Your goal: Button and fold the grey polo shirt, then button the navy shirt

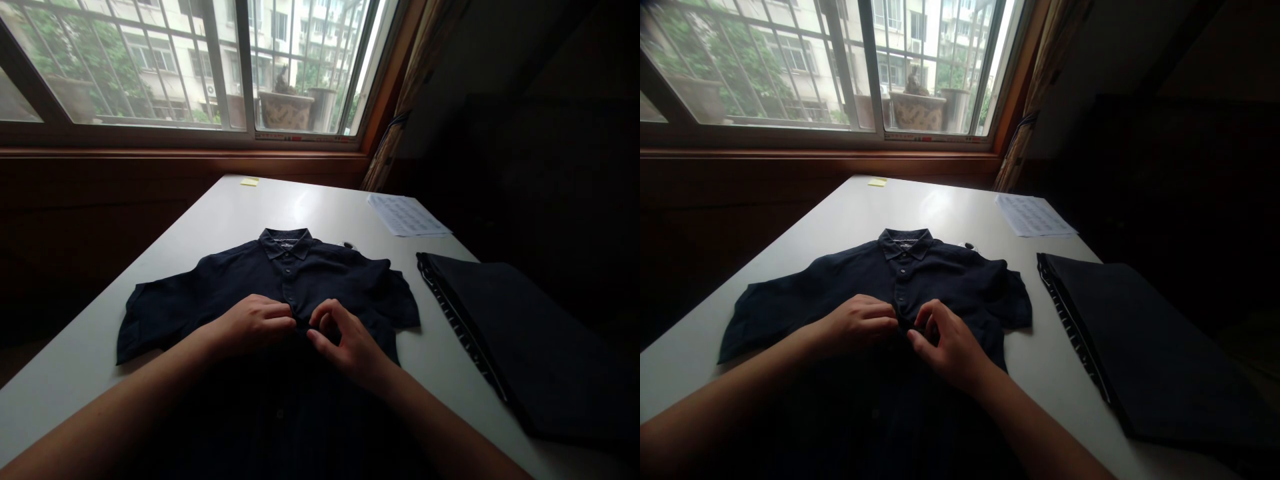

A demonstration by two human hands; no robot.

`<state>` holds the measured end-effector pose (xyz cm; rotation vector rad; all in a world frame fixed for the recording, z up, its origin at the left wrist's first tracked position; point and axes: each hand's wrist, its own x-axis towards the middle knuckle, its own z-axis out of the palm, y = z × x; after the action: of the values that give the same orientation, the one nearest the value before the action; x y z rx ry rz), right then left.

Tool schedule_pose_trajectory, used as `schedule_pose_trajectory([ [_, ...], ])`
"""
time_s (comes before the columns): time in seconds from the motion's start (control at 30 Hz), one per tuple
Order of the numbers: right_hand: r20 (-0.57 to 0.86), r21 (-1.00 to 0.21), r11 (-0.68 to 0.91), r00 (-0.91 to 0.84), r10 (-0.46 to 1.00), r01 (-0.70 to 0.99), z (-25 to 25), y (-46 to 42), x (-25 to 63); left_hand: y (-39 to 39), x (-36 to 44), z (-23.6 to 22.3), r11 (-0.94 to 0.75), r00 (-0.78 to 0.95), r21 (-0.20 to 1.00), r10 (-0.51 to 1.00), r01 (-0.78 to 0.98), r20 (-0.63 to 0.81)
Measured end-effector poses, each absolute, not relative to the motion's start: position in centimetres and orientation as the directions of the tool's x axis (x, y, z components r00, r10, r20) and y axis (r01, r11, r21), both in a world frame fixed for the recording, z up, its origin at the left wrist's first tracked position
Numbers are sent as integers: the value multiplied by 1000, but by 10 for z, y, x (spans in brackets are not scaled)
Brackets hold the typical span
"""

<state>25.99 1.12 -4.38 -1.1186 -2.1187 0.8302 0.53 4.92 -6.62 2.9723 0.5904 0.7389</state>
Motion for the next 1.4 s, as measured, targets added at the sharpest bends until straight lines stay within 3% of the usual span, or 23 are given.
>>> schedule_pose_trajectory([
  [0.13,238,-632,571,-569,787,525,-40,5,257,49,6,-68,-918,804,115,390,380,448],
  [0.27,214,-589,570,-570,793,572,-43,6,254,50,7,-70,-912,802,120,404,393,441],
  [0.5,210,-693,506,-528,823,513,-53,13,253,47,6,-60,-892,789,243,451,381,418],
  [0.7,136,-745,415,-491,861,522,-54,17,253,43,1,-43,-884,851,382,404,269,336],
  [0.9,68,-797,343,-490,869,498,-54,21,255,42,1,-39,-847,869,454,421,276,259],
  [1.1,28,-838,266,-451,892,475,-48,23,255,39,5,-39,-873,877,411,393,262,276],
  [1.4,18,-824,284,-479,878,490,-50,22,255,38,8,-40,-950,906,171,302,260,297],
])
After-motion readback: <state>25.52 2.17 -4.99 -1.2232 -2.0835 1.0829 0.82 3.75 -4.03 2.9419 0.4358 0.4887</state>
